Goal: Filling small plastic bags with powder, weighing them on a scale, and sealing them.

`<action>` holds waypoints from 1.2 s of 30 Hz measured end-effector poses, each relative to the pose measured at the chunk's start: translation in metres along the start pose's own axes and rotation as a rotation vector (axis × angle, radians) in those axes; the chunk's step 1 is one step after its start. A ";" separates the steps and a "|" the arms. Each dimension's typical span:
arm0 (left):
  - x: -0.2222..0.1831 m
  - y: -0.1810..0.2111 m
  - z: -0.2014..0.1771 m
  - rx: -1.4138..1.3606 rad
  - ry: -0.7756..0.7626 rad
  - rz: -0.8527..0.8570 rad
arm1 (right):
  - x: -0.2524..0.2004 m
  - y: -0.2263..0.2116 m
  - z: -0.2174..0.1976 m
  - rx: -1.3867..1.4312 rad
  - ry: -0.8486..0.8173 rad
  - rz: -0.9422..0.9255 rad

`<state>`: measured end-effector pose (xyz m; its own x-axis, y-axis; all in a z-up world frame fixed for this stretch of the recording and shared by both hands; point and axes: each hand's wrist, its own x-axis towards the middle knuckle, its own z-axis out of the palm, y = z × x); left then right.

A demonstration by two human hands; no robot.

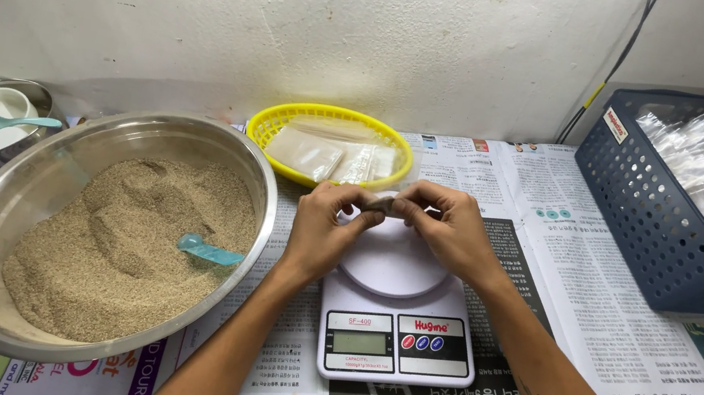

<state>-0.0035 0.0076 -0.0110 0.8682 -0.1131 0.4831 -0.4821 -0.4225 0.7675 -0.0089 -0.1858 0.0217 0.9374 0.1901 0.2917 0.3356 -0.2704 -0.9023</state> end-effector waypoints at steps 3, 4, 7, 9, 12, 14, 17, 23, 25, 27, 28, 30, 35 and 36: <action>0.000 -0.002 -0.003 0.079 -0.005 0.032 | 0.000 0.001 0.000 0.050 0.054 -0.056; -0.001 0.003 -0.004 0.077 -0.004 0.036 | 0.000 0.000 0.000 0.047 0.056 -0.059; -0.003 0.013 -0.004 0.051 -0.003 0.042 | 0.001 -0.002 0.002 0.077 0.065 -0.056; -0.001 0.015 0.001 -0.024 0.028 0.111 | 0.000 -0.001 0.002 0.098 0.038 -0.051; -0.001 0.009 0.004 -0.008 0.082 0.118 | -0.003 -0.003 0.003 0.142 0.024 -0.045; -0.003 0.007 0.003 -0.038 0.097 0.114 | -0.004 0.003 0.003 0.126 0.026 -0.072; -0.004 0.008 0.005 -0.108 0.124 0.117 | -0.007 0.004 0.000 0.095 0.048 -0.104; -0.004 0.007 0.007 -0.209 0.125 0.065 | -0.009 -0.007 0.003 0.034 0.043 -0.116; -0.004 0.008 0.006 -0.213 0.120 0.043 | -0.009 -0.009 0.003 0.055 0.041 -0.103; -0.004 0.017 0.002 -0.223 0.141 0.054 | -0.006 -0.003 0.001 0.118 0.091 -0.070; -0.005 0.017 0.004 -0.220 0.136 0.056 | -0.005 0.001 0.000 0.122 0.096 -0.070; -0.005 0.017 0.006 -0.284 0.145 0.028 | 0.000 0.010 -0.003 0.180 0.083 -0.036; -0.006 0.019 0.005 -0.286 0.055 0.015 | -0.001 0.003 -0.001 0.228 0.061 -0.016; -0.006 0.021 0.006 -0.287 0.030 0.013 | 0.000 0.007 -0.001 0.218 0.069 -0.019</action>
<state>-0.0181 -0.0060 -0.0008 0.8601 -0.0885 0.5024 -0.5102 -0.1491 0.8470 -0.0066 -0.1891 0.0158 0.9379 0.1257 0.3232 0.3320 -0.0560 -0.9416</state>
